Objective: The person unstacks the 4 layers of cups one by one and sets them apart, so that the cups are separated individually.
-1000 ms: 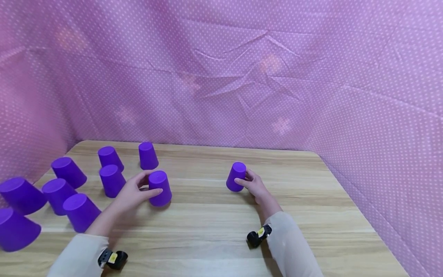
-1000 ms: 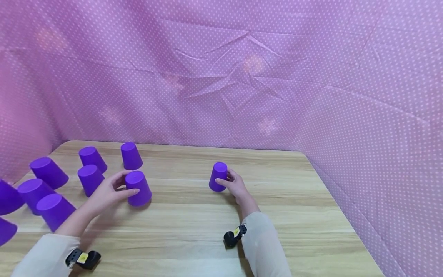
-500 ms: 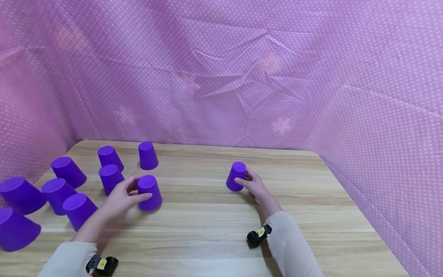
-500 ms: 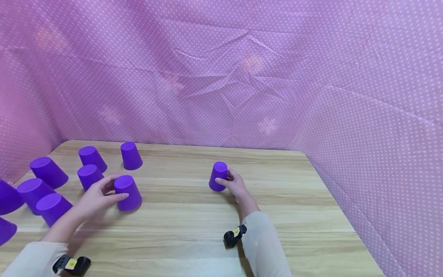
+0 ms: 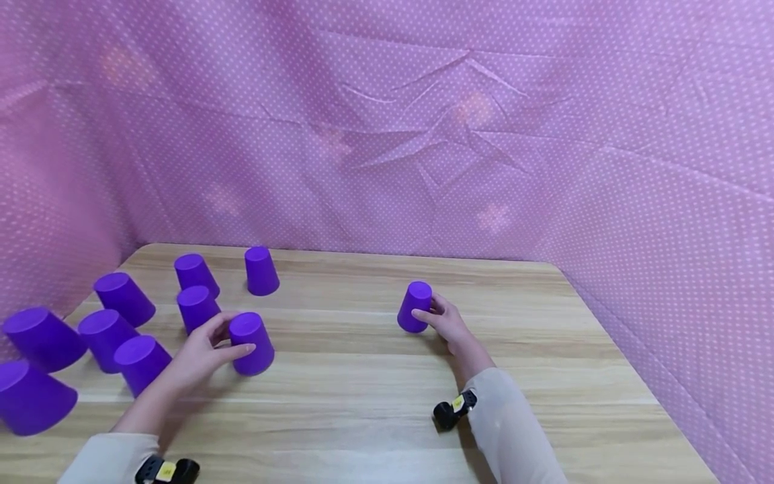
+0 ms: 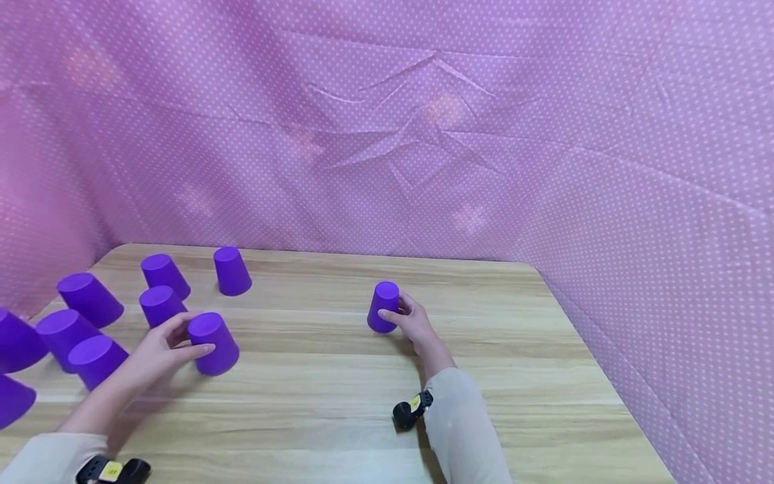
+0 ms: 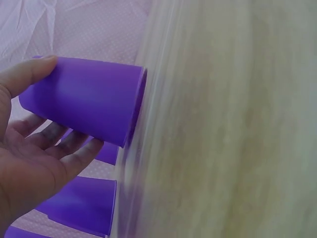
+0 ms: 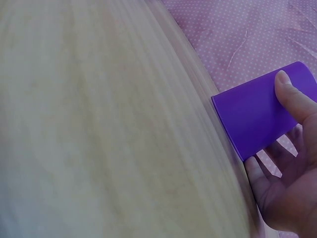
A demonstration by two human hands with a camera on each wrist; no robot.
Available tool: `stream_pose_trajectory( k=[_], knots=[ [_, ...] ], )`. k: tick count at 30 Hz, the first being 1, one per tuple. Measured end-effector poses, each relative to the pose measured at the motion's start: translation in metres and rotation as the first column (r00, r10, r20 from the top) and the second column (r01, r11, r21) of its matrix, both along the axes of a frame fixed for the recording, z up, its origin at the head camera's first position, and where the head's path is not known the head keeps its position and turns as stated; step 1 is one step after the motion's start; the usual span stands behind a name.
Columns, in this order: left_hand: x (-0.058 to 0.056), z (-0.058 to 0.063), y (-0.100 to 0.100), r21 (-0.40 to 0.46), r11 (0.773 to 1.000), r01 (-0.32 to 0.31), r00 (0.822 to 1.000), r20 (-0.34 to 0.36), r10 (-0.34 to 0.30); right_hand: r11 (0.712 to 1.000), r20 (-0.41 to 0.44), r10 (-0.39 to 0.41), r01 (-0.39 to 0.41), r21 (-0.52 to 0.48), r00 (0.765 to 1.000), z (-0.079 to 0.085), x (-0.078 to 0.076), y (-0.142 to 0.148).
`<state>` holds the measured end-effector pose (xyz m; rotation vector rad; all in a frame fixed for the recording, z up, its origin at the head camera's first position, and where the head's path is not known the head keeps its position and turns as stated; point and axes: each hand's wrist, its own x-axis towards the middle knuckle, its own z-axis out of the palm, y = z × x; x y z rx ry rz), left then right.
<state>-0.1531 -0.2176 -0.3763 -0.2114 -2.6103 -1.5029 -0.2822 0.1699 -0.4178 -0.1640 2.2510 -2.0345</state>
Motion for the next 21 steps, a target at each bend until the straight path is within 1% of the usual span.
stream_pose_trajectory(
  k=[3,8,11,16,17,21],
  knots=[
    [-0.0006,-0.0018,-0.0007,0.009,1.0,0.001,1.0,0.006,-0.001,1.0,0.0,-0.001,0.001,0.008,1.0,-0.0001,0.0,0.0001],
    [-0.0012,-0.0029,-0.0016,0.017,1.0,-0.006,1.0,0.006,0.006,0.999,0.024,-0.016,0.016,0.033,1.0,0.0009,-0.0013,0.0003],
    [-0.0009,-0.002,-0.0014,0.016,1.0,-0.004,1.0,0.011,0.004,1.0,0.023,-0.012,0.011,0.029,1.0,0.0056,0.001,-0.0004],
    [-0.0008,-0.0039,-0.0019,0.008,1.0,-0.007,1.0,0.013,0.007,0.999,0.012,-0.007,0.007,0.033,1.0,0.0023,-0.0004,-0.0004],
    [-0.0007,-0.0044,-0.002,0.007,1.0,-0.008,1.0,0.015,0.008,0.999,0.008,-0.009,0.009,0.034,1.0,-0.0011,-0.0028,0.0003],
    [-0.0002,-0.0055,-0.0021,0.019,1.0,-0.012,1.0,0.023,0.011,1.0,0.006,-0.004,0.004,0.027,1.0,0.0015,-0.0009,0.0002]
  ],
)
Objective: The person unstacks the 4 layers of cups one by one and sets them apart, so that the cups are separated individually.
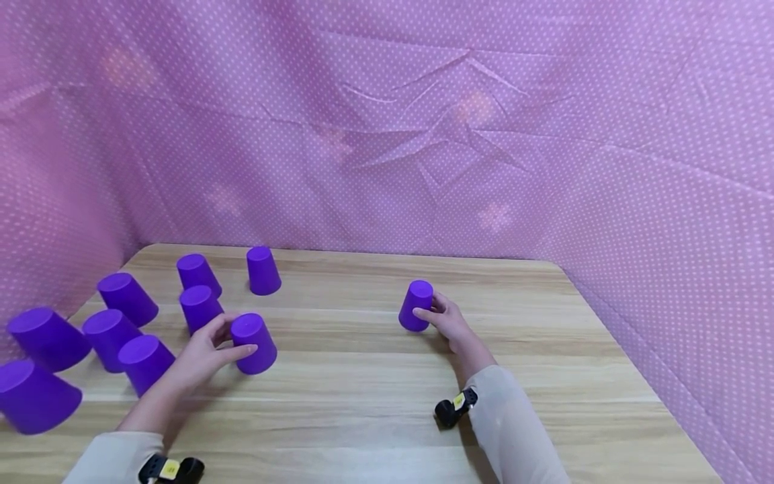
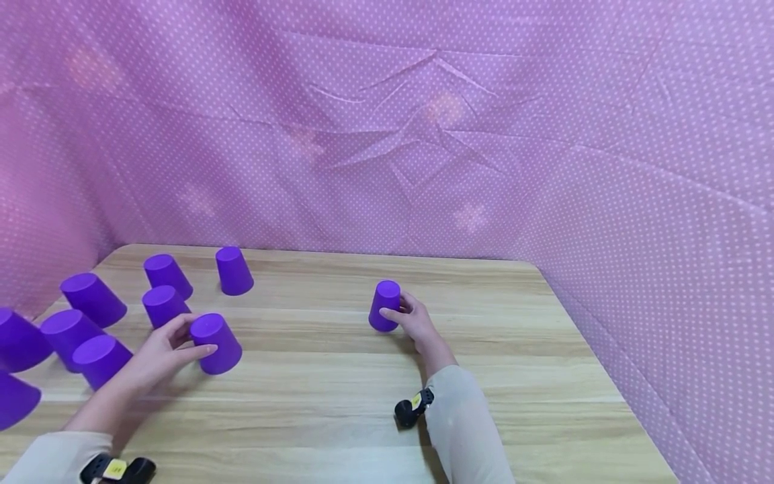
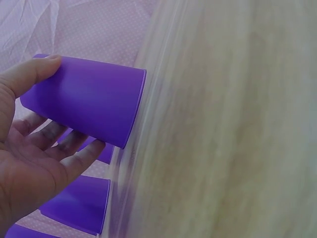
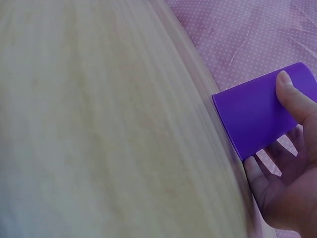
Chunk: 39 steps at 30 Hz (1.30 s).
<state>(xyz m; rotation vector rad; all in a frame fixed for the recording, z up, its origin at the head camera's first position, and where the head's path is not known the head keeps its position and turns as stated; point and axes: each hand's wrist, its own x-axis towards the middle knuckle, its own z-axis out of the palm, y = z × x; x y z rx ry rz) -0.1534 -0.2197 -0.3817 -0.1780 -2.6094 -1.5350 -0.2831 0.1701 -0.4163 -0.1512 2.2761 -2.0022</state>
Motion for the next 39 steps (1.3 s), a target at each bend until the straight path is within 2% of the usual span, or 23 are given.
stream_pose_trajectory(
  k=[7,11,19,25,33,39],
  knots=[
    [0.001,-0.001,0.001,0.016,1.0,0.0,1.0,0.019,-0.001,1.0,-0.029,0.029,-0.029,0.004,0.999,-0.001,0.001,0.002],
    [0.002,-0.001,0.001,0.027,1.0,0.001,1.0,0.006,-0.001,0.999,-0.027,0.037,-0.036,0.008,0.999,0.0,0.001,0.002],
    [0.002,-0.001,0.001,0.003,1.0,-0.005,1.0,0.002,0.005,1.0,0.02,0.005,-0.005,0.015,1.0,0.005,-0.001,-0.001],
    [0.003,0.0,0.001,0.005,1.0,-0.004,1.0,0.019,0.004,1.0,0.063,0.017,-0.017,0.002,0.998,0.004,-0.005,-0.001],
    [0.004,0.002,0.001,0.007,1.0,-0.009,0.999,0.046,0.008,0.998,0.045,0.032,-0.034,0.045,0.999,0.029,-0.002,-0.02],
    [0.003,0.001,0.0,0.015,1.0,-0.009,0.999,0.051,0.009,0.997,0.048,0.075,-0.075,0.003,0.996,0.044,-0.002,-0.046]
  ],
)
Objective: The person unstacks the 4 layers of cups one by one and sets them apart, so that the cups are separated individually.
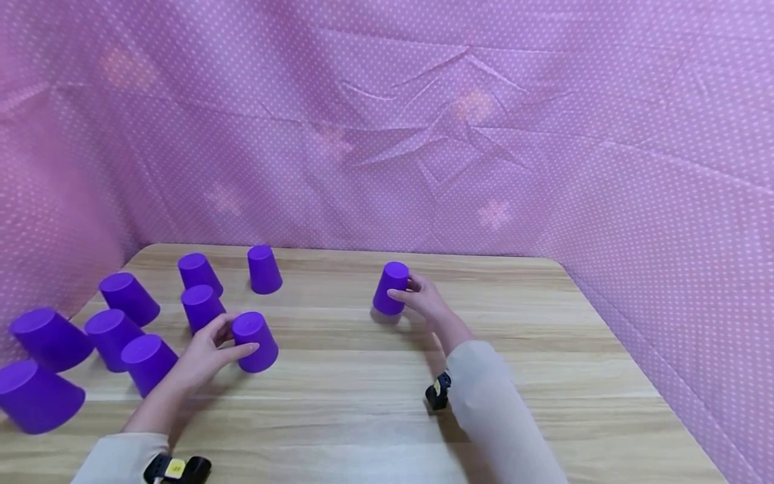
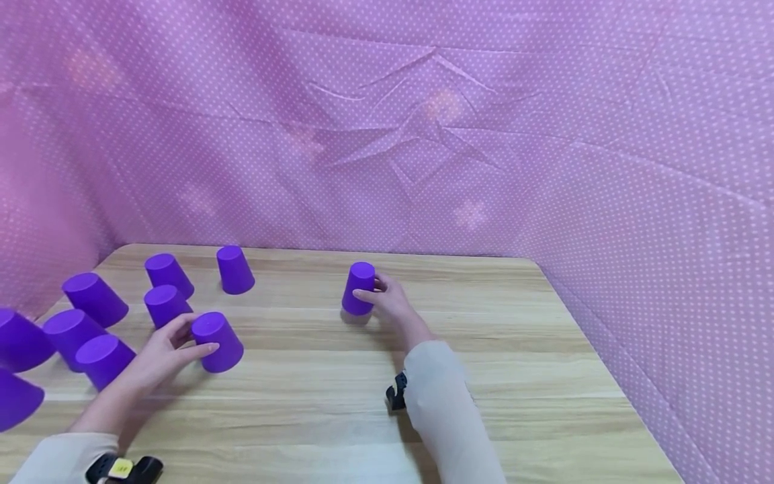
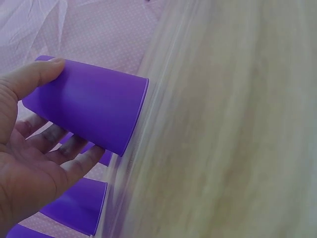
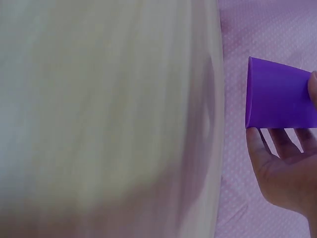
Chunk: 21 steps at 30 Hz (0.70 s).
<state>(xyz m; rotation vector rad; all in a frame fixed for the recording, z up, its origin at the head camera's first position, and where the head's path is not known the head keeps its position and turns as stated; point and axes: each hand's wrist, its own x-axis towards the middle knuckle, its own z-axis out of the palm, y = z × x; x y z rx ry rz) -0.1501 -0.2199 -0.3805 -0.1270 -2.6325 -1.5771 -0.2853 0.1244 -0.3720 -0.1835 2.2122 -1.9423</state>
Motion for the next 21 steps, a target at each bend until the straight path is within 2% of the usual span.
stream_pose_trajectory(
  k=[5,12,21],
  knots=[
    [0.001,0.001,0.0,0.011,1.0,-0.003,1.0,0.002,0.003,1.0,0.034,-0.004,0.004,0.008,0.999,0.013,-0.001,-0.025],
    [0.0,-0.002,-0.001,0.028,0.999,-0.019,1.0,-0.008,0.019,0.999,0.035,0.051,-0.051,0.017,0.998,0.026,-0.002,-0.062],
    [-0.001,-0.002,-0.001,0.048,0.999,-0.021,1.0,0.011,0.021,0.994,0.012,0.105,-0.105,0.028,0.994,0.027,0.002,-0.105]
  ],
)
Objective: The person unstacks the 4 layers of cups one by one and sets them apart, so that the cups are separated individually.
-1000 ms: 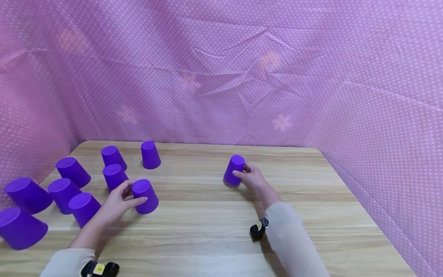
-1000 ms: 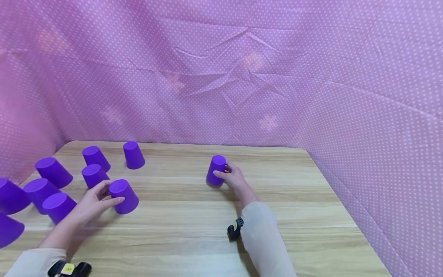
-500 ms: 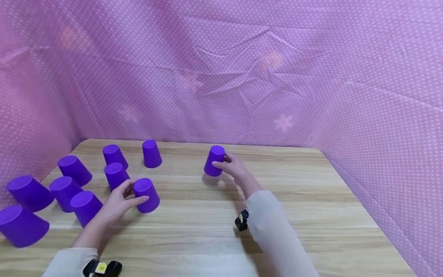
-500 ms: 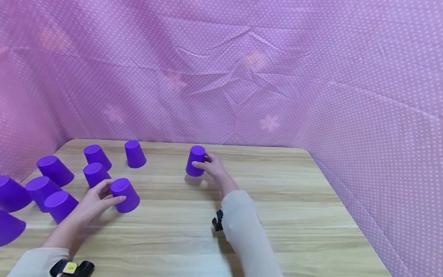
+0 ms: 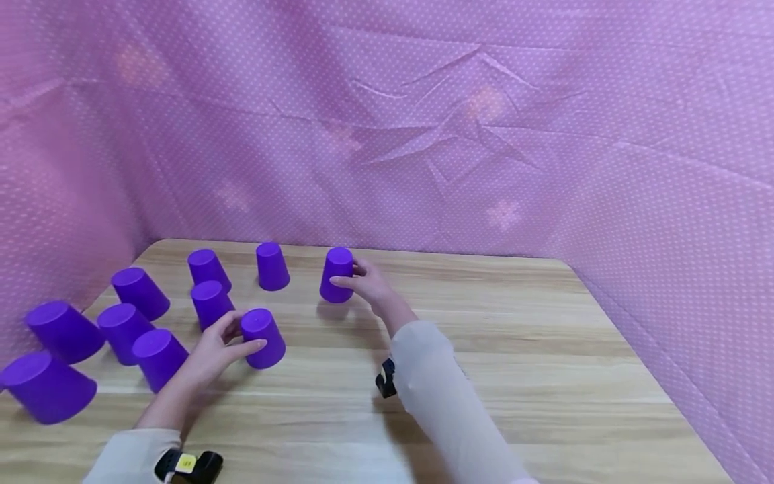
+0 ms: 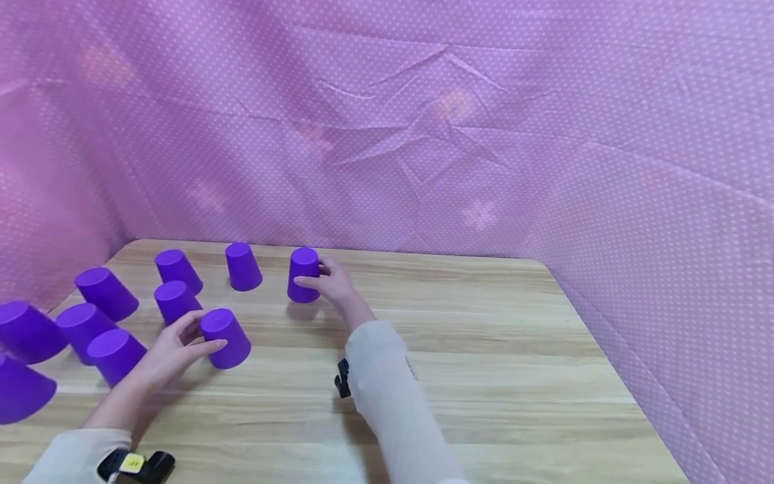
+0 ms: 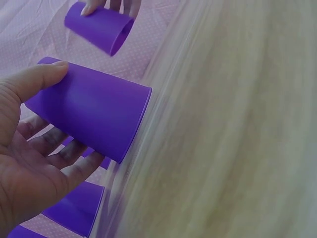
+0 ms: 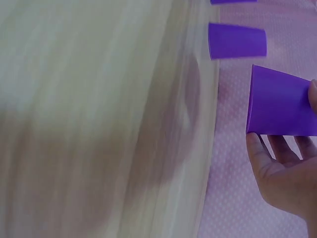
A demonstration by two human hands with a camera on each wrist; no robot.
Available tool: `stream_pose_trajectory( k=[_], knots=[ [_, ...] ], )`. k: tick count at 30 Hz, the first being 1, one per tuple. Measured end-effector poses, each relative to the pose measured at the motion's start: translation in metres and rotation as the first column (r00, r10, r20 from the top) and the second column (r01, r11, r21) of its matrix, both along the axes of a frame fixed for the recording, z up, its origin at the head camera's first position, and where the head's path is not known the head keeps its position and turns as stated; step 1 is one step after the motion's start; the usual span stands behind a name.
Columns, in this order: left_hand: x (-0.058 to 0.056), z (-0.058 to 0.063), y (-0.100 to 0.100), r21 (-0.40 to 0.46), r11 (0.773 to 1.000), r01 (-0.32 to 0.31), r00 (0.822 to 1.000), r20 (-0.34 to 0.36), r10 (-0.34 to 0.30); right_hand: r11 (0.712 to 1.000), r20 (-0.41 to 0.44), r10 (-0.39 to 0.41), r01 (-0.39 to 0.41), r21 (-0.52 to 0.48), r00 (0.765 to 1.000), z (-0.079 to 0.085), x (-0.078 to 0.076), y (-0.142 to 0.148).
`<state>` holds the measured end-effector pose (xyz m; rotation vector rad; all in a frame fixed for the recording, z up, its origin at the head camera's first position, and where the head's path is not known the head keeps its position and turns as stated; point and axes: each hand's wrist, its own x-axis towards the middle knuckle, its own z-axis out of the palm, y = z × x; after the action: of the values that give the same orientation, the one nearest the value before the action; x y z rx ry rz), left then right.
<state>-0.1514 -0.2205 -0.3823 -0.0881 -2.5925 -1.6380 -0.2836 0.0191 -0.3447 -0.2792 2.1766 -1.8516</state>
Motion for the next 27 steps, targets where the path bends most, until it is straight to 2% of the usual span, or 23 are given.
stream_pose_trajectory(
  k=[9,13,27],
  knots=[
    [0.0,0.0,-0.001,-0.007,1.0,-0.01,1.0,0.001,0.01,0.999,-0.009,0.036,-0.036,-0.034,0.999,-0.006,0.01,-0.039],
    [0.0,-0.001,-0.001,0.005,1.0,-0.01,1.0,-0.003,0.01,0.999,-0.027,0.035,-0.035,-0.004,0.999,-0.006,0.014,-0.049],
    [0.0,-0.001,0.0,0.004,1.0,-0.009,1.0,0.017,0.009,1.0,-0.01,-0.032,0.032,-0.001,0.999,-0.024,0.008,-0.062]
  ],
)
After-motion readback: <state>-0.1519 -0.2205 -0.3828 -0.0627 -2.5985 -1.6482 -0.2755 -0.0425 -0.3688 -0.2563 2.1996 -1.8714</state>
